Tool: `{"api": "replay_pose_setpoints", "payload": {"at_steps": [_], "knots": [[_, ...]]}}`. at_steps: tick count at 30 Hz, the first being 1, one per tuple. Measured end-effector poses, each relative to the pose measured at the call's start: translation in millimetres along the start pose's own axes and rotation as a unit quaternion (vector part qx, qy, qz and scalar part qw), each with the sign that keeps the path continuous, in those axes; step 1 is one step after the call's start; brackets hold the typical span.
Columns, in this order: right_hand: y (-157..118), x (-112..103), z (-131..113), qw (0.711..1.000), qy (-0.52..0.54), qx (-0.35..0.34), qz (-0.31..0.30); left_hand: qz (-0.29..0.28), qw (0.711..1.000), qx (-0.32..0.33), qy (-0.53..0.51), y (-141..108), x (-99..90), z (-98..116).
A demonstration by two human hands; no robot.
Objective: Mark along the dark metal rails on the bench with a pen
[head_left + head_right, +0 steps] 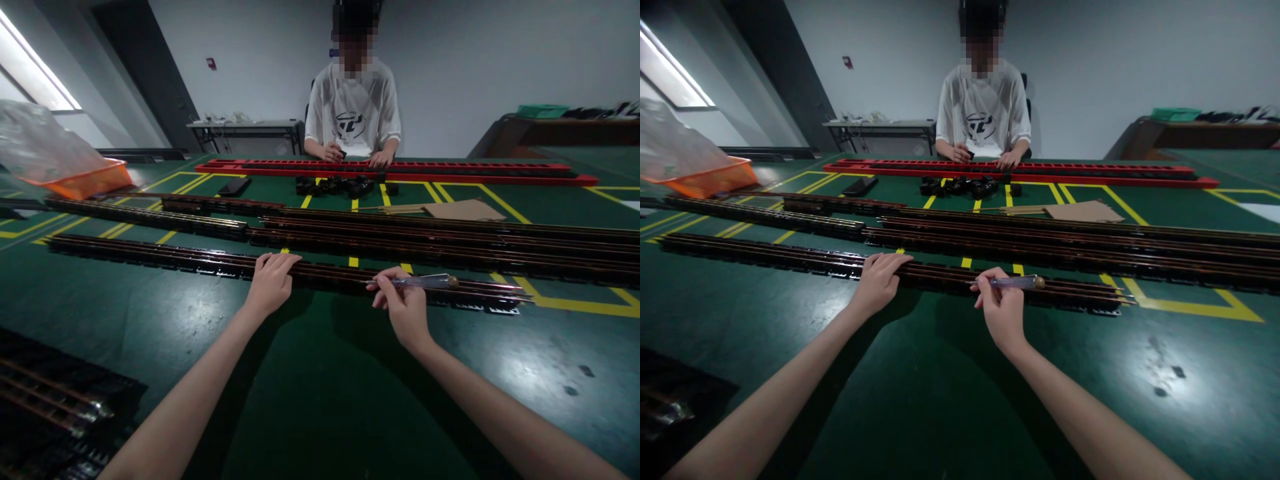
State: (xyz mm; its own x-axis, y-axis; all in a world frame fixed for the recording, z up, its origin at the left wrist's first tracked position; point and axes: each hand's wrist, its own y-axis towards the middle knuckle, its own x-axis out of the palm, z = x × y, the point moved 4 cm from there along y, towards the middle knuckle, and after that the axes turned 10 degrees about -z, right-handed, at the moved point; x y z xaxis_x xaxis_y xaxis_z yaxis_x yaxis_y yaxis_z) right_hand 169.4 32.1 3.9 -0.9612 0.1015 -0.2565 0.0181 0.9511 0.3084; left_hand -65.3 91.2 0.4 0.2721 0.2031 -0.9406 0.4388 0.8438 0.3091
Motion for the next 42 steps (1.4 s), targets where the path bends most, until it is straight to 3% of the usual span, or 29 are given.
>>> {"api": "replay_pose_setpoints", "payload": {"at_steps": [18,35,42], "knots": [[1,1,3,1.000,0.013,0.018,-0.005,0.004,0.998,-0.009,0.068,1,-0.8,7],[0,2,-6,0.999,-0.017,-0.037,-0.013,0.038,0.996,0.007,0.082,1,-5.4,19],[1,2,-4,0.999,-0.021,-0.027,-0.017,0.043,0.995,0.014,0.092,0,-3.4,18]]}}
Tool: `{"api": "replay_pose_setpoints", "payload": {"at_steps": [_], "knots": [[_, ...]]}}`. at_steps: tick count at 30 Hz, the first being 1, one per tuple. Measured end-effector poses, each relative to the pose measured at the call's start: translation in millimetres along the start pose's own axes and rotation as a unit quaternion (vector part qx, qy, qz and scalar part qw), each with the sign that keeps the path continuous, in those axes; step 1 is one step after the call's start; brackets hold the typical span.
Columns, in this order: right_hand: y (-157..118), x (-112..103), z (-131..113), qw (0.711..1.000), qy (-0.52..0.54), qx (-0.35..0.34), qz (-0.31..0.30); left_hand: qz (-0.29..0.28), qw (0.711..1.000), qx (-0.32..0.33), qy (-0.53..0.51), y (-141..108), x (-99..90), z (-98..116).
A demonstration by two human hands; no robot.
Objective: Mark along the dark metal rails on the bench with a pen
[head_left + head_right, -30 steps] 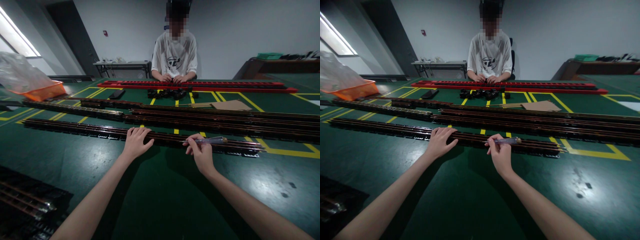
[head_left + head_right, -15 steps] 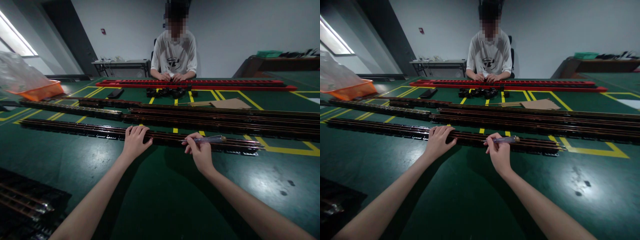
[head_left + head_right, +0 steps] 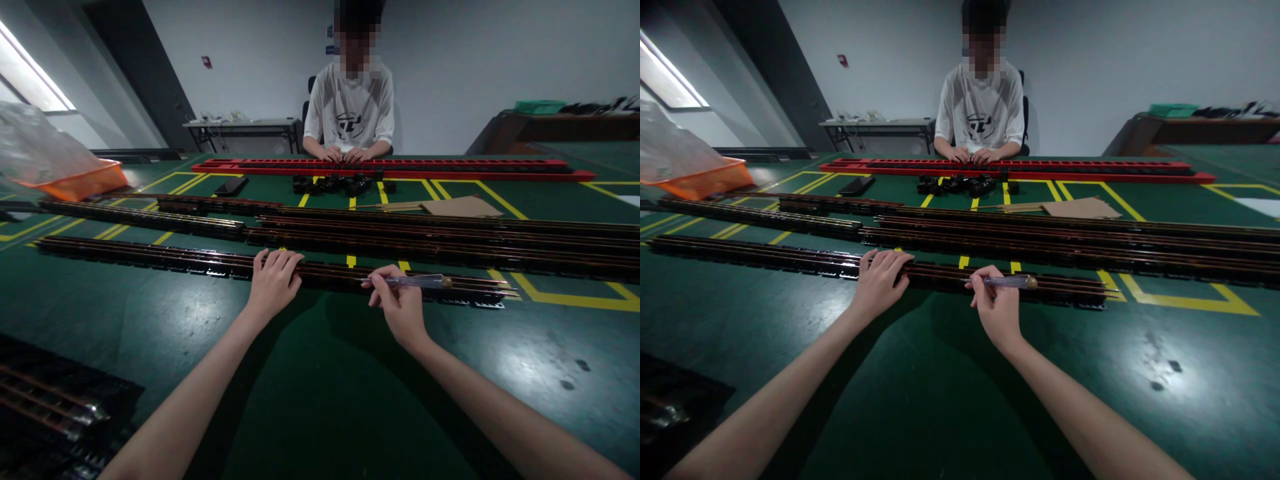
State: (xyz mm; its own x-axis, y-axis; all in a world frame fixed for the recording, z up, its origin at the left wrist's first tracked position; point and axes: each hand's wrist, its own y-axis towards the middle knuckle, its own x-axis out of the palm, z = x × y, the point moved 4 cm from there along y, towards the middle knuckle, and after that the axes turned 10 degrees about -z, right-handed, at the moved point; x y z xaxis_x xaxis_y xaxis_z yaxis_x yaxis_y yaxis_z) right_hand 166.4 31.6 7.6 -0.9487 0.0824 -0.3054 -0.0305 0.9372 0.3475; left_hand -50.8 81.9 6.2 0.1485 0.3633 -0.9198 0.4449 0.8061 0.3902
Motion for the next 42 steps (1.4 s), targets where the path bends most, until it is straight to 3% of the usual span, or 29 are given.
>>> {"api": "replay_pose_setpoints", "payload": {"at_steps": [24,35,42], "knots": [[0,1,0,1.000,0.022,0.012,-0.002,0.005,1.000,-0.020,0.018,-2,-0.7,-3],[3,3,4,0.998,0.053,0.029,-0.023,-0.028,0.996,0.021,-0.084,-1,8.6,-13],[3,3,5,0.998,0.053,0.034,-0.021,-0.052,0.994,0.025,-0.090,-1,6.6,-11]]}}
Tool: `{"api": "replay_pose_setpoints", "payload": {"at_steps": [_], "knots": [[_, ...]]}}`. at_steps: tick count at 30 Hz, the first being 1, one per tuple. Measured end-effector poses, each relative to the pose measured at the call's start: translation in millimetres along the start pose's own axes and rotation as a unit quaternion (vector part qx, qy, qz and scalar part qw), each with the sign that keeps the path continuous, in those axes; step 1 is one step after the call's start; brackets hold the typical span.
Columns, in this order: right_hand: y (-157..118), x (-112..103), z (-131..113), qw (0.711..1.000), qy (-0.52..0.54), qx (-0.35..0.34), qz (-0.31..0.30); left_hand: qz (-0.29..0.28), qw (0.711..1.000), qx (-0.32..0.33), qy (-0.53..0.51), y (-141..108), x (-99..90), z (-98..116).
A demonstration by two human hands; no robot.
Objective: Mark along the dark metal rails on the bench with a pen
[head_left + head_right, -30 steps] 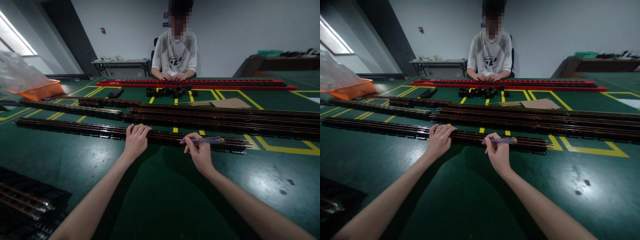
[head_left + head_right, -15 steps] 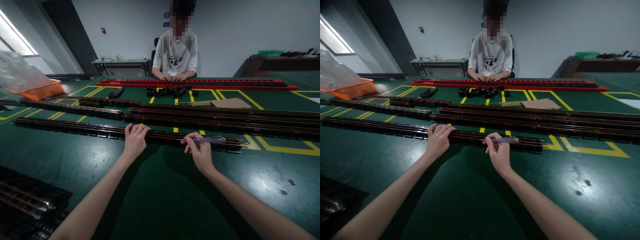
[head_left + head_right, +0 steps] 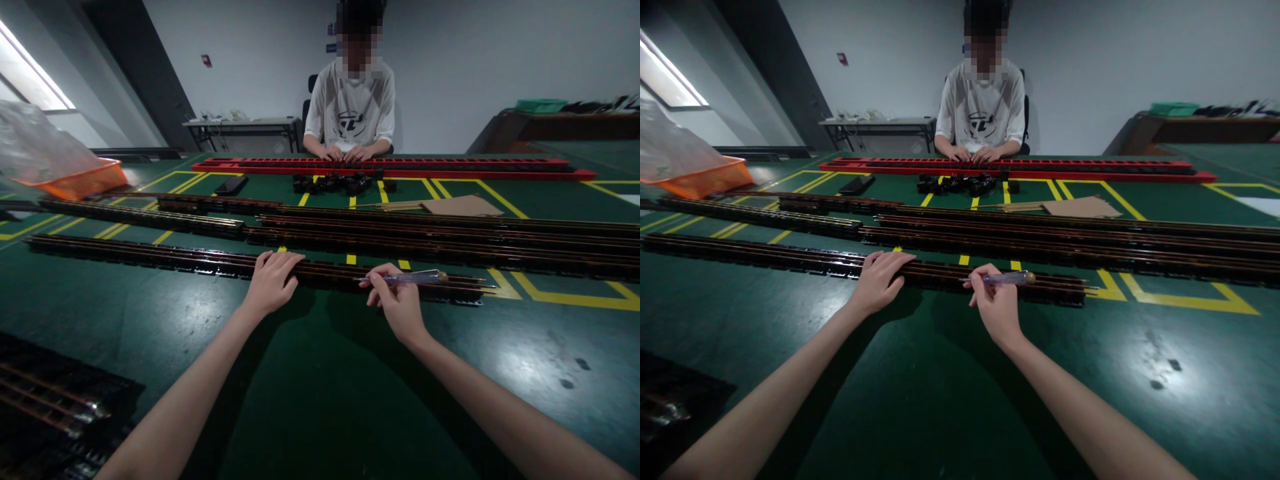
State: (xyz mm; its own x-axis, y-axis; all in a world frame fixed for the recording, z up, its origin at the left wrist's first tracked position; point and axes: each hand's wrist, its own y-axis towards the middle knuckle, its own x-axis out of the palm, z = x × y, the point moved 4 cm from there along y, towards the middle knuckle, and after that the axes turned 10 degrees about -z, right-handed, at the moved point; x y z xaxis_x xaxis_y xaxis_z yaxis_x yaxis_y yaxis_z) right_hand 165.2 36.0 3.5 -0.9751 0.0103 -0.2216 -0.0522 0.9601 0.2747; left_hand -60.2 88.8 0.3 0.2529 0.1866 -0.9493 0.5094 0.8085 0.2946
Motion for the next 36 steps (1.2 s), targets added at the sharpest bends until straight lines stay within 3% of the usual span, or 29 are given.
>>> {"api": "replay_pose_setpoints", "payload": {"at_steps": [13,36], "knots": [[0,0,-1,1.000,0.002,0.001,-0.001,0.013,0.998,-0.012,0.066,2,0.5,3],[-1,1,-3,1.000,-0.011,-0.001,-0.003,0.035,0.995,-0.016,0.088,2,-1.6,12]]}}
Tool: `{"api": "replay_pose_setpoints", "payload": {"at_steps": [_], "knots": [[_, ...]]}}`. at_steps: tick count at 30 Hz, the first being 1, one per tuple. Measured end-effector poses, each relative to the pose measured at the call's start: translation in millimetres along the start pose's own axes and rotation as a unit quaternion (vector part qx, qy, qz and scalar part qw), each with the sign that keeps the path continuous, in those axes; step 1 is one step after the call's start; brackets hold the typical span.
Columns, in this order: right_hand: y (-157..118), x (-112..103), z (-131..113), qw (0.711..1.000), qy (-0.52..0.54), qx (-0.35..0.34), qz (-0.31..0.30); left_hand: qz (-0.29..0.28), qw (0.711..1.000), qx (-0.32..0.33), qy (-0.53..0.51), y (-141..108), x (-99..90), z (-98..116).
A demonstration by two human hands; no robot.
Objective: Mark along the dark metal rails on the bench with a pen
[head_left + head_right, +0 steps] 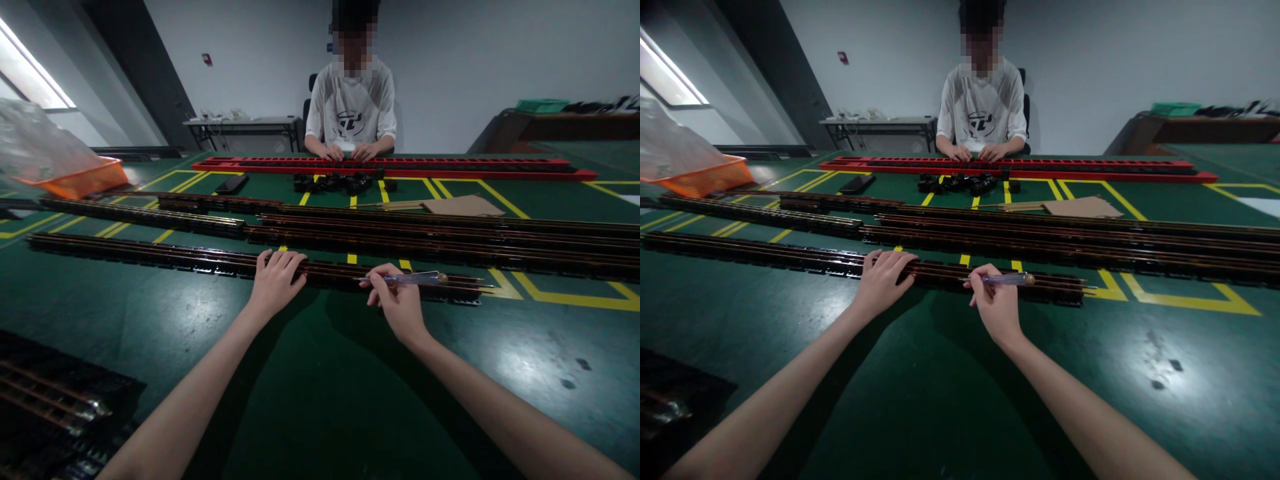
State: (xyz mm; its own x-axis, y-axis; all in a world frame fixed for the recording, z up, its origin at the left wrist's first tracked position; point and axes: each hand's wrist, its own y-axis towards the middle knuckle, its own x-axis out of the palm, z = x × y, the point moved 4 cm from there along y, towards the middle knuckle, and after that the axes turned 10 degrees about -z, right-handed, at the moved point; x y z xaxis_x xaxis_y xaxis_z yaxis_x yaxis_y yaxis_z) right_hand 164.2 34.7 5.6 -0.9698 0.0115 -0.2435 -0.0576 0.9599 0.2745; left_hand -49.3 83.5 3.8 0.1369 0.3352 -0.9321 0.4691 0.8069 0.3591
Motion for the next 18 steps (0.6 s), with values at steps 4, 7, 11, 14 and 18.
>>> {"api": "replay_pose_setpoints", "payload": {"at_steps": [4,7,11,14,18], "knots": [[-0.5,-0.2,0.0,1.000,-0.005,-0.003,0.000,-0.001,1.000,0.004,0.000,-0.5,0.4,-0.5],[-0.6,-1.1,0.1,1.000,-0.011,-0.002,0.006,-0.004,1.000,0.003,-0.006,-0.6,0.8,-1.0],[-0.2,-0.4,-1.3,1.000,-0.016,-0.007,-0.005,-0.006,1.000,0.000,-0.012,-0.3,0.4,-1.0],[0.2,2.0,-2.3,0.999,-0.023,-0.009,-0.029,-0.009,1.000,0.000,-0.012,-0.3,0.4,-0.8],[0.1,2.8,-1.7,0.999,-0.029,-0.006,-0.030,-0.008,1.000,0.005,-0.013,-0.5,1.6,-1.0]]}}
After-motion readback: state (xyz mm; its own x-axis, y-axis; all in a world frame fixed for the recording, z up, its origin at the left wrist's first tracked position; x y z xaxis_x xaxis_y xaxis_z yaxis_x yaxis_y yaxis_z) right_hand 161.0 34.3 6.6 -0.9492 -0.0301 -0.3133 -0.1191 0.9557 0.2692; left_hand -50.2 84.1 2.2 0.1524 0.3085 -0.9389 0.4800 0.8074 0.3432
